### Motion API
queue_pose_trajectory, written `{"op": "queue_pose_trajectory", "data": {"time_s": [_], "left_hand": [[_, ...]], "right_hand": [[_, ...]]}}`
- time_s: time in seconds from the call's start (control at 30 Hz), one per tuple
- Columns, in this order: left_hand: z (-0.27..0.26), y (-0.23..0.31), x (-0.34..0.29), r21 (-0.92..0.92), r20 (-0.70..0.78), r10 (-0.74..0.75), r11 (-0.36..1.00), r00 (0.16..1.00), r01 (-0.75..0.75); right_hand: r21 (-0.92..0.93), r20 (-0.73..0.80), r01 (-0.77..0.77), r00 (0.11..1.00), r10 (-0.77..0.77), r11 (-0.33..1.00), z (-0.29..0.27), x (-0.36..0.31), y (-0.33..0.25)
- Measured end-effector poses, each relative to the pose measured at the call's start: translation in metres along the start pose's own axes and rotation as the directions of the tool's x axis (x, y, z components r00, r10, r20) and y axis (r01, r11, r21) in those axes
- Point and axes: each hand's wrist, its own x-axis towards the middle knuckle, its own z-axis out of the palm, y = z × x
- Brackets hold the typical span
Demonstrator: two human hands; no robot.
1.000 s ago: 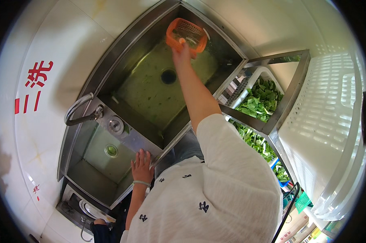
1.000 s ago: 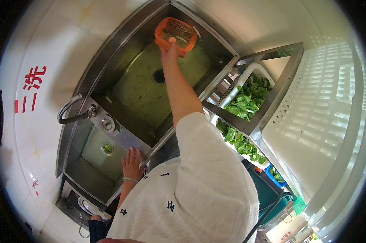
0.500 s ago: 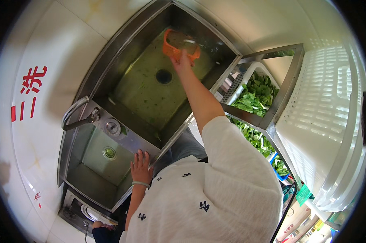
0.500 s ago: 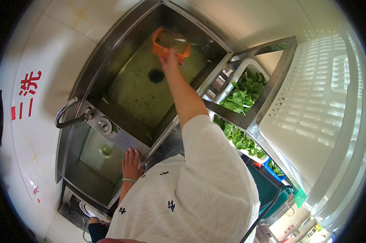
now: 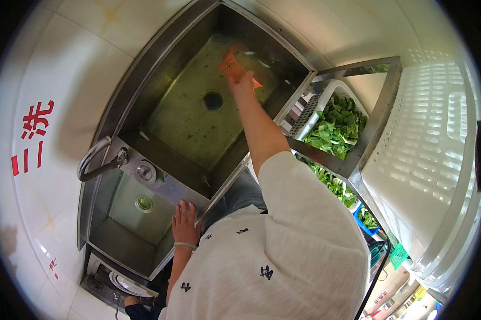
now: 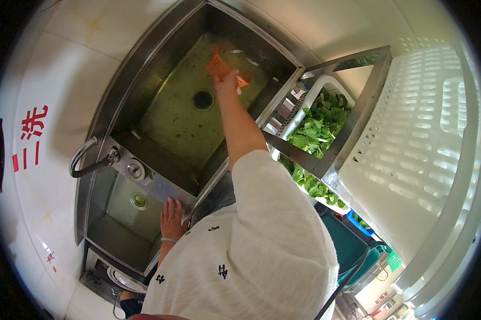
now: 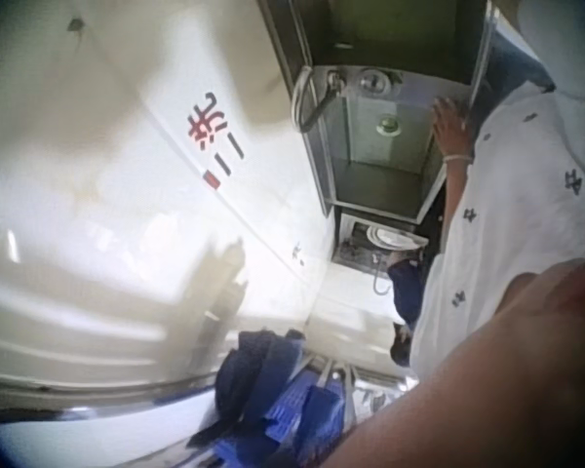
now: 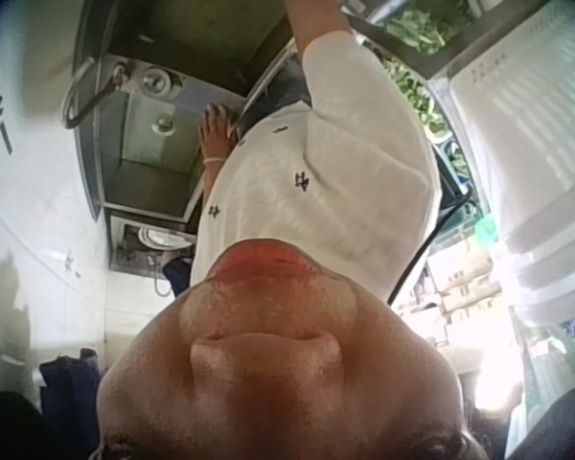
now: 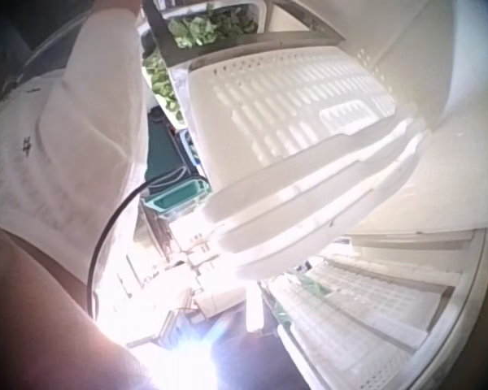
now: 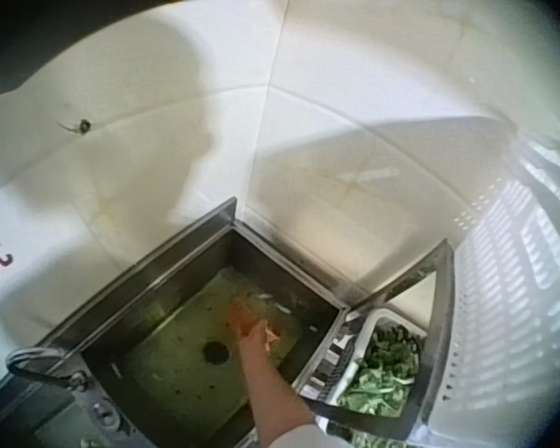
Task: The person cleans a stainless steel sink by first removing debris with a strainer, then wiping the interior with a blue cloth. They rinse the sink with water, scrub the surface with a steel wool pad, and rinse again to remove residue.
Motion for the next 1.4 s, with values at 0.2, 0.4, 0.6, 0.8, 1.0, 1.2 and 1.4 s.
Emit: {"op": "queue_pose_trajectory", "data": {"time_s": [0.2, 0.4, 0.6, 0.8, 1.0, 1.2, 1.4], "left_hand": [[0.002, -0.001, -0.002, -0.001, -0.019, -0.005, 1.000, 1.000, 0.005], [-0.002, 0.000, -0.002, 0.002, 0.014, -0.016, 1.000, 1.000, 0.016], [-0.001, -0.004, -0.003, 0.002, 0.030, -0.004, 1.000, 1.000, 0.004], [0.002, -0.006, -0.002, 0.008, -0.011, 0.037, 0.999, 0.999, -0.037], [0.020, -0.015, -0.002, 0.029, -0.037, 0.063, 0.998, 0.997, -0.062], [0.026, -0.019, -0.002, 0.060, -0.054, 0.086, 0.995, 0.995, -0.083], [0.031, -0.023, 0.000, 0.084, -0.042, 0.090, 0.993, 0.995, -0.086]], "right_hand": [[-0.146, -0.087, 0.076, 0.992, -0.089, 0.986, 0.010, 0.008, -0.030], [-0.125, 0.174, 0.117, 0.980, -0.094, 0.985, -0.017, -0.007, -0.021], [-0.022, 0.230, 0.021, 0.973, -0.015, 1.000, -0.021, -0.016, -0.005], [-0.216, 0.454, 0.170, 0.889, -0.055, 0.962, -0.032, -0.035, -0.004], [-0.264, 0.495, 0.154, 0.869, -0.003, 0.952, -0.014, -0.147, 0.004], [0.008, 0.410, -0.083, 0.909, 0.072, 0.997, -0.026, -0.164, 0.001], [0.110, 0.250, -0.037, 0.968, 0.008, 0.993, -0.030, -0.123, -0.008]]}}
